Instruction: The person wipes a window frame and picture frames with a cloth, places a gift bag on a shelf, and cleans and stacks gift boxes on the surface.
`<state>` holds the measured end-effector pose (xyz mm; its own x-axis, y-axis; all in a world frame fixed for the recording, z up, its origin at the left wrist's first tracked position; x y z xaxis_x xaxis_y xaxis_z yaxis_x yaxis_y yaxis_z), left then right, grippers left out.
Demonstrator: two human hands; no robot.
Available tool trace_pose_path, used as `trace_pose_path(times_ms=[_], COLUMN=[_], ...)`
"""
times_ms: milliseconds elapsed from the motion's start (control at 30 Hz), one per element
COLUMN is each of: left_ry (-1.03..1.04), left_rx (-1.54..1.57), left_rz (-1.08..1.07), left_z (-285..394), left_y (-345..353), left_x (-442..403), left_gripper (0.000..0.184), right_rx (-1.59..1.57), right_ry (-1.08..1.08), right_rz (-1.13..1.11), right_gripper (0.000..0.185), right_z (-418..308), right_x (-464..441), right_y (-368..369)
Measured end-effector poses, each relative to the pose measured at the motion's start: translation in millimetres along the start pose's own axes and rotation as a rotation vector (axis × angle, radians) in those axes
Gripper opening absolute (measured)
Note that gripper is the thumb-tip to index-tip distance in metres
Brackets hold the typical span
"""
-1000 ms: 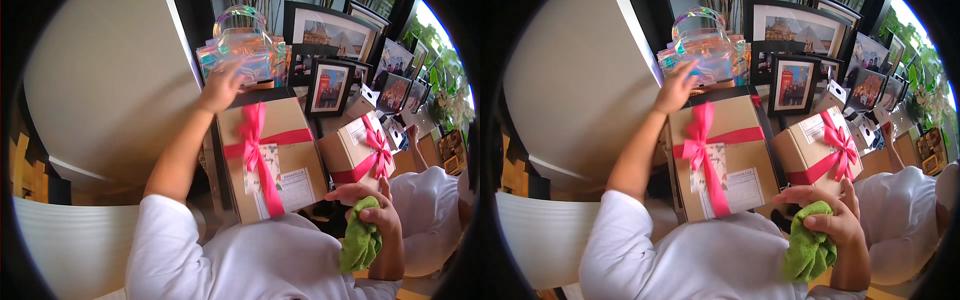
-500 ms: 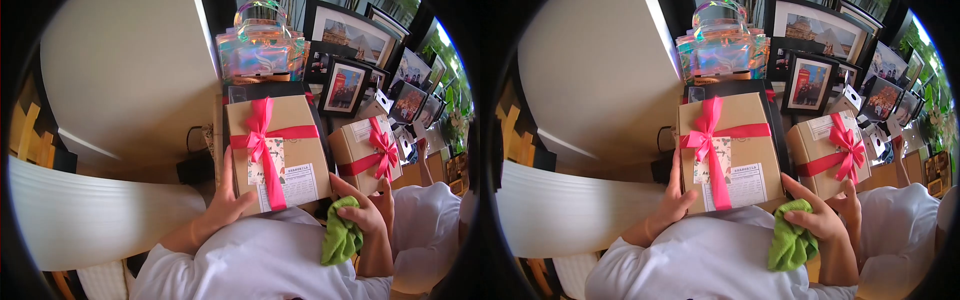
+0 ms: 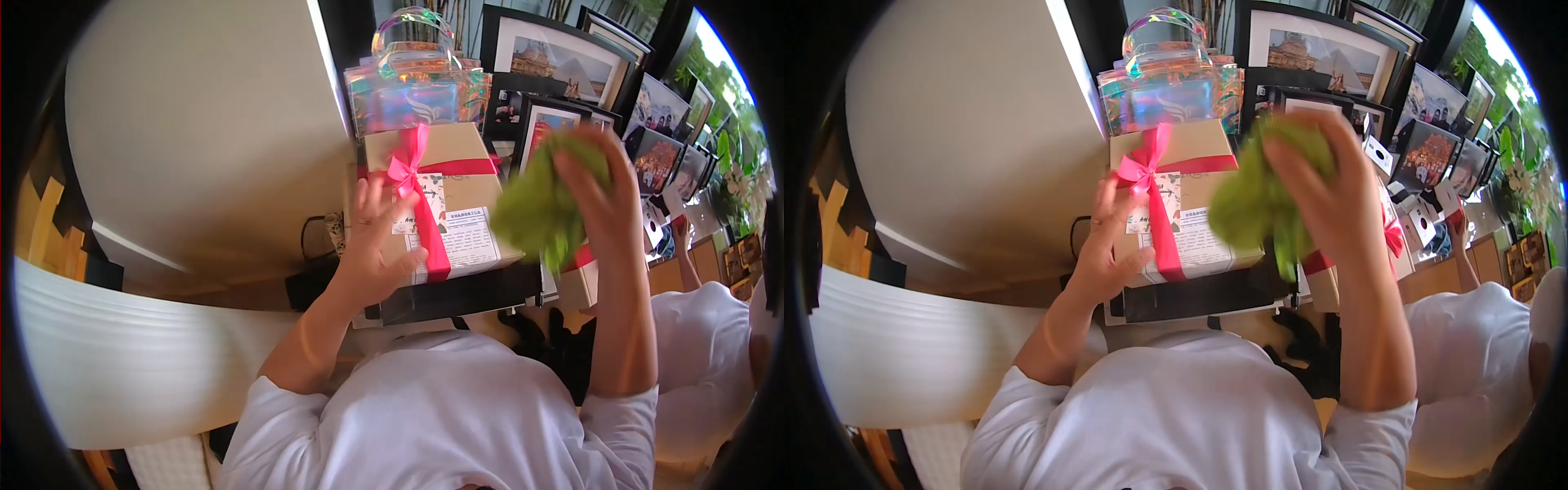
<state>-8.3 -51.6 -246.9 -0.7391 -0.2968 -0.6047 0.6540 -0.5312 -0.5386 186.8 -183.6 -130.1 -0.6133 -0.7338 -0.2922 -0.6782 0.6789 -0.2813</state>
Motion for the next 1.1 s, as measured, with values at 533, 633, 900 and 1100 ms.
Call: trace_pose_path(times_ms=[533, 633, 900, 1100], left_ry=[0.183, 0.208, 0.294, 0.287], left_rx=[-0.221, -0.273, -0.192, -0.349], left_rz=[-0.198, -0.256, -0.218, -0.245], left_z=[15.2, 20.4, 16.2, 32.0], left_y=[-6.2, -4.8, -7.0, -12.1], left_x=[-6.7, -9.5, -9.7, -11.7], left_gripper=[0.058, 0.055, 0.057, 0.061], right_rx=[1.030, 0.863, 0.777, -0.188], right_ry=[-0.062, -0.251, 0.111, 0.653], right_rz=[-0.020, -0.065, -0.257, 0.099], right_gripper=[0.022, 0.020, 0.027, 0.011], right_z=[-3.9, 4.0, 27.0, 101.7], right_x=[-42.9, -1.9, 119.0, 226.0], right_y=[66.9, 104.2, 46.1, -45.8])
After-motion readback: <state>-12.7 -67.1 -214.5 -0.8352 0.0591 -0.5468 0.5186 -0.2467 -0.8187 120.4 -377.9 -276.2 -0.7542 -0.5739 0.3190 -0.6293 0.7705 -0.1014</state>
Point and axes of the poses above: each hand's wrist, its own x-axis away from the middle knuckle, its own y-axis out of the palm, z = x × y, the point moved 7 cm from there along -x, towards the middle knuckle, and after that the axes turned 12 degrees about y, right-handed, at the moved point
